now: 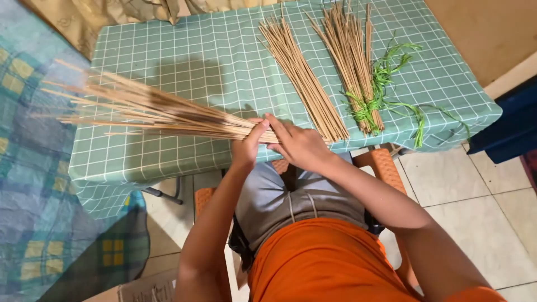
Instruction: Gathering thin wooden sticks into bundles and tying them together using green plastic strips.
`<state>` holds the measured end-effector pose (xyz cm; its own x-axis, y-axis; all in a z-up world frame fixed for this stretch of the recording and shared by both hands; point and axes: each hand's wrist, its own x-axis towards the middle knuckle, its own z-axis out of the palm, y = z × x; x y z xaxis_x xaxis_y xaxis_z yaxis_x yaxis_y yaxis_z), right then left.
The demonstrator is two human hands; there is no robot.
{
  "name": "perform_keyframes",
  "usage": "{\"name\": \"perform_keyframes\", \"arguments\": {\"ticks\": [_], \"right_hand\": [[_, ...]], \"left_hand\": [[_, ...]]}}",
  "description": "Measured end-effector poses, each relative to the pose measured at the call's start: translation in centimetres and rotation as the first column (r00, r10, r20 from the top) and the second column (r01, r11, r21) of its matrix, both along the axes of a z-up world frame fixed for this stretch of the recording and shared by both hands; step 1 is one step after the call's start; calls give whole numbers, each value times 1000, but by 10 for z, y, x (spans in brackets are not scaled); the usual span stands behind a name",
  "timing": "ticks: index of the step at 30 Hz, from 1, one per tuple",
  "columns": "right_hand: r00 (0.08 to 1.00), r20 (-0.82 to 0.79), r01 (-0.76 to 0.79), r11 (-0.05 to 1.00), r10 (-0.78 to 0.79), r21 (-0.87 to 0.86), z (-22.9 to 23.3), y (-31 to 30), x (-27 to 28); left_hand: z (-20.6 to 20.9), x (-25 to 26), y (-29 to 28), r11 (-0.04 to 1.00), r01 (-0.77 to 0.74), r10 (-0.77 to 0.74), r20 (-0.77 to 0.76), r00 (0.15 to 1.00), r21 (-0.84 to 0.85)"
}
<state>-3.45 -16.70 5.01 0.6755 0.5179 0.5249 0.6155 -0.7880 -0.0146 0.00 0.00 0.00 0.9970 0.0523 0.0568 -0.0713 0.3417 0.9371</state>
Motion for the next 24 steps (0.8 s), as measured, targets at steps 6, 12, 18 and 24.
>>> {"name": "perform_keyframes", "arguments": {"ticks": [6, 12, 18, 24], "right_hand": [[955, -288, 52, 997, -67, -61, 1, -9, -1], [812, -552, 297, 948, -188, 114, 41, -41, 13], [590, -665, 525, 844, -458, -115, 85, -51, 41], [614, -531, 561, 796, -585, -228, 14, -67, 109]], "left_hand": [[-9, 1, -8, 992, 80, -87, -70, 994, -98], [26, -5, 6, 960, 281, -280, 50, 959, -7], [38, -5, 10, 985, 168, -168, 3, 986, 47], [29, 2, 10, 993, 114, -114, -16, 993, 34]]}}
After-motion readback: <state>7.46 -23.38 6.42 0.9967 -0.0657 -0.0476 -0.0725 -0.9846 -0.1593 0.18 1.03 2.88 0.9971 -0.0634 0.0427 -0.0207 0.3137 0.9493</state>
